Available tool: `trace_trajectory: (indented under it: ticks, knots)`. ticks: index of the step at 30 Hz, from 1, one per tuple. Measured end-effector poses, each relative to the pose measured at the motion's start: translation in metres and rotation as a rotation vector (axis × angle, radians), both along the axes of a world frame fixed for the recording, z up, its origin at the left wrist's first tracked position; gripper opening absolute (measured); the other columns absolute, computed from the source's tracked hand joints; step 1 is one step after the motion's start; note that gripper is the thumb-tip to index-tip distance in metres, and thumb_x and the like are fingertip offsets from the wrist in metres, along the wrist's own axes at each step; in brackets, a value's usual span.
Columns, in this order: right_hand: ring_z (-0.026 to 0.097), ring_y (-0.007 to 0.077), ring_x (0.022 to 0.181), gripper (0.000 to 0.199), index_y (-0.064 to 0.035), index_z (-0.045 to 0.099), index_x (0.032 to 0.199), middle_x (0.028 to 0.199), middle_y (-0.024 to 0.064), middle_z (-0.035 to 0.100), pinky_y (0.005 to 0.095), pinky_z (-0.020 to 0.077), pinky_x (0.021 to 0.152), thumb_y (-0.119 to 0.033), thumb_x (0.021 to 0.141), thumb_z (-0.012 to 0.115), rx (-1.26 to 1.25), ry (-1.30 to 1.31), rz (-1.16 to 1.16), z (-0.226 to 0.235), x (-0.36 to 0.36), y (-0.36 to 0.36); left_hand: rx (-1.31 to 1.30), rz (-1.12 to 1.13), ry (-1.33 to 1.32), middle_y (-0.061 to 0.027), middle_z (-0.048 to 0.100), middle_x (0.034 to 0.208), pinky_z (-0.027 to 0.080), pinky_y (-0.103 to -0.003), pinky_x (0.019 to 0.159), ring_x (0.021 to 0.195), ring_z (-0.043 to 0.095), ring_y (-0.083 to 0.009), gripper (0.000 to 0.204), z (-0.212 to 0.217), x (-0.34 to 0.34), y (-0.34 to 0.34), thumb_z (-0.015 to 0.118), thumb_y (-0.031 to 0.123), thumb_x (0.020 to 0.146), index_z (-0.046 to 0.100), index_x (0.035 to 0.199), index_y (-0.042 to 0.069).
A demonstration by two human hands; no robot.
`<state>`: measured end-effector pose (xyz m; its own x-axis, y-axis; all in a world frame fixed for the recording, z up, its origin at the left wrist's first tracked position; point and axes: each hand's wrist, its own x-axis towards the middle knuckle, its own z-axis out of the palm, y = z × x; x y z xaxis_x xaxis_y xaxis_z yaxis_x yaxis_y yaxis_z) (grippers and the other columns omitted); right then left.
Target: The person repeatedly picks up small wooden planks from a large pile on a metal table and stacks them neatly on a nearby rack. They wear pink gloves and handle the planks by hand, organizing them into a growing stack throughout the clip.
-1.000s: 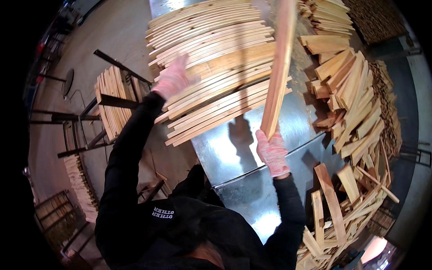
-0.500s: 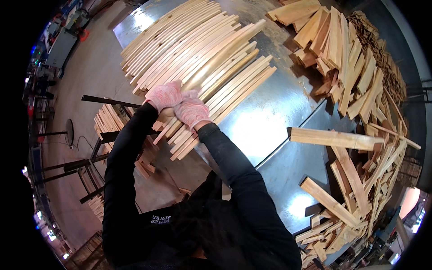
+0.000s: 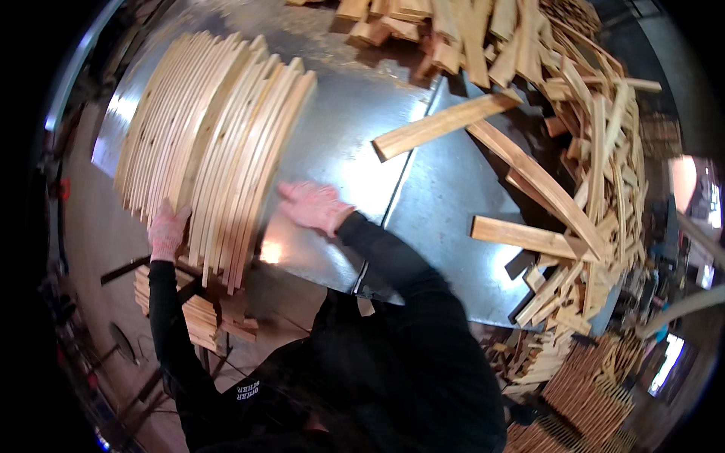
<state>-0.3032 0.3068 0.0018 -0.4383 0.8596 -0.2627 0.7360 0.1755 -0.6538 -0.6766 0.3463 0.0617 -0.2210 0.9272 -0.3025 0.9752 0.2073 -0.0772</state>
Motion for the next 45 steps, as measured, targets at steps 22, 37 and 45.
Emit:
trace_trajectory:
  ticks: [22,37,45]
  knots:
    - [0.064,0.0271,0.110,0.042,-0.0141,0.069,0.108,0.108,0.0115,0.070,0.0376,0.0464,0.096,-0.032,0.071,0.077,0.255,-0.472,0.350,0.024,0.286,0.021,0.466,0.010,-1.006,-0.0190,0.046,0.142,0.045,-0.044,0.106,0.132,0.050,-0.0341,0.070,-0.022,0.432,-0.119,0.070,0.025,0.090,0.037,0.147,0.000]
    - [0.047,0.0411,0.131,0.115,-0.0092,0.035,0.151,0.145,0.0214,0.047,0.0517,0.0264,0.117,-0.057,0.059,0.084,0.302,-0.458,0.206,0.107,0.469,-0.263,-0.349,0.400,-1.499,-0.0061,0.072,0.104,0.055,-0.030,0.082,0.090,0.069,-0.0149,0.043,-0.051,0.436,-0.255,0.072,0.021,0.092,0.062,0.127,-0.001]
    - [0.062,0.0370,0.108,0.062,-0.0104,0.045,0.145,0.116,0.0182,0.064,0.0483,0.0484,0.093,-0.021,0.086,0.064,-0.170,-0.553,0.005,0.135,0.460,-0.247,-0.057,0.549,-1.523,-0.0070,0.069,0.110,0.055,-0.031,0.085,0.098,0.066,-0.0165,0.040,-0.070,0.422,-0.262,0.066,0.018,0.095,0.059,0.129,-0.001]
